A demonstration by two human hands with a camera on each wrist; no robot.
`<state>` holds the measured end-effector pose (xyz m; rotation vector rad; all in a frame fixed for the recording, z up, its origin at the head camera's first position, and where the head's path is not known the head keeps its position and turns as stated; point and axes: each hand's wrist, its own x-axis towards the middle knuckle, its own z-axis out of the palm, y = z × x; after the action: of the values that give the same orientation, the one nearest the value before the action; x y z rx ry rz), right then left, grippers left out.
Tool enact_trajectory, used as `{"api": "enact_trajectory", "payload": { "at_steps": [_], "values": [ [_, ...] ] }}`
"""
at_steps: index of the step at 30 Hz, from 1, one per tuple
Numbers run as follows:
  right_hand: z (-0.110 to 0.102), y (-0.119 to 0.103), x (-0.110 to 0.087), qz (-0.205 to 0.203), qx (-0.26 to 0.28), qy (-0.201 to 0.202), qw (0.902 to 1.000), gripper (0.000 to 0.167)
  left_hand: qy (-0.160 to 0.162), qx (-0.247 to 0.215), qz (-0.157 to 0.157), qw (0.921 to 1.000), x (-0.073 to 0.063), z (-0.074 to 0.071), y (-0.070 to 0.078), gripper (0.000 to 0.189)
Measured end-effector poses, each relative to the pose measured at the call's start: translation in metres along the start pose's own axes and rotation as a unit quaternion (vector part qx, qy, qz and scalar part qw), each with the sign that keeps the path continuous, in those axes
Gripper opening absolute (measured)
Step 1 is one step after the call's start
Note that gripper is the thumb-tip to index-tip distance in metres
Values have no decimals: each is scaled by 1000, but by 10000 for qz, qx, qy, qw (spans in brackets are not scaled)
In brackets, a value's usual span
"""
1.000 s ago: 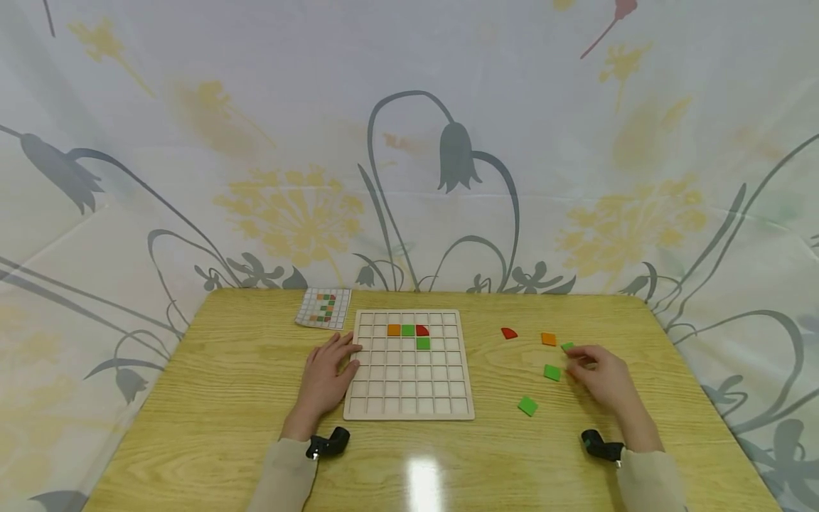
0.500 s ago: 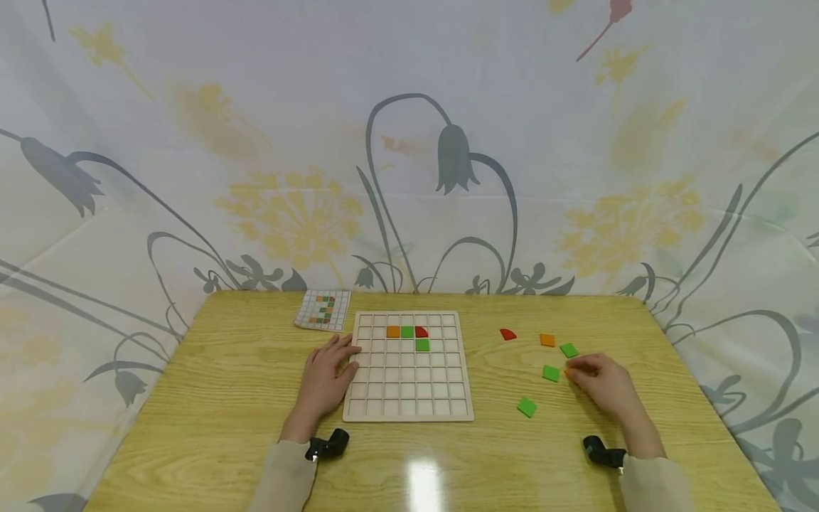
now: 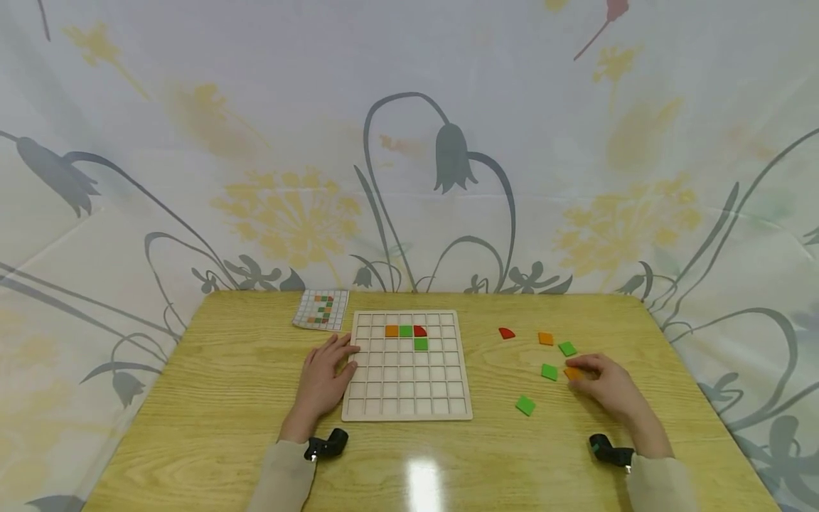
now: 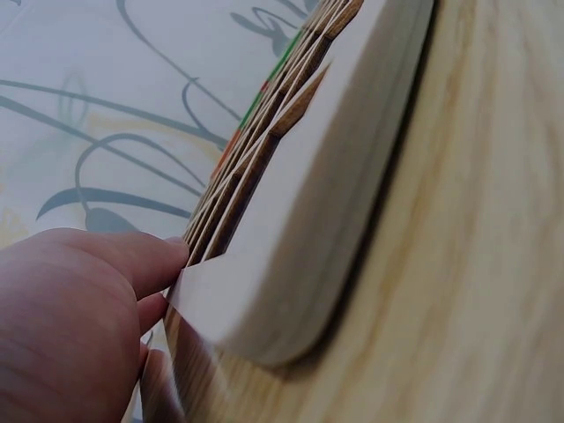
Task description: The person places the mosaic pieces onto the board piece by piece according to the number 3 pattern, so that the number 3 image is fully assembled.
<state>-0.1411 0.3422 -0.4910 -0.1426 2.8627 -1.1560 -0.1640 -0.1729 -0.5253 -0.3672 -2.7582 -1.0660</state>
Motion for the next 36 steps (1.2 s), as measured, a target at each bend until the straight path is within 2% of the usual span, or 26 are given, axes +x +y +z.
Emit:
{"api": "enact_trajectory", "payload": {
  "at_steps": [7,10,19,30,36],
  "values": [
    [-4,5,-1,-24,321,-281,9991,36,-14,15,-32,10000,-1,0,1,29],
    [-4,6,-1,-93,242,-286,9993,34,-5,15,-44,10000,-1,0,2,29],
    [-4,6,1,31,71,-290,9995,32,44,17,3,10000,-1,0,1,29],
    [-4,0,5,471,-177,-272,9984,31,107,74,128,9998,-1,1,-1,28],
    [-4,2,6,554,-285,-346,9975,34,188,90,187,9996,-1,1,1,28]
  ]
}}
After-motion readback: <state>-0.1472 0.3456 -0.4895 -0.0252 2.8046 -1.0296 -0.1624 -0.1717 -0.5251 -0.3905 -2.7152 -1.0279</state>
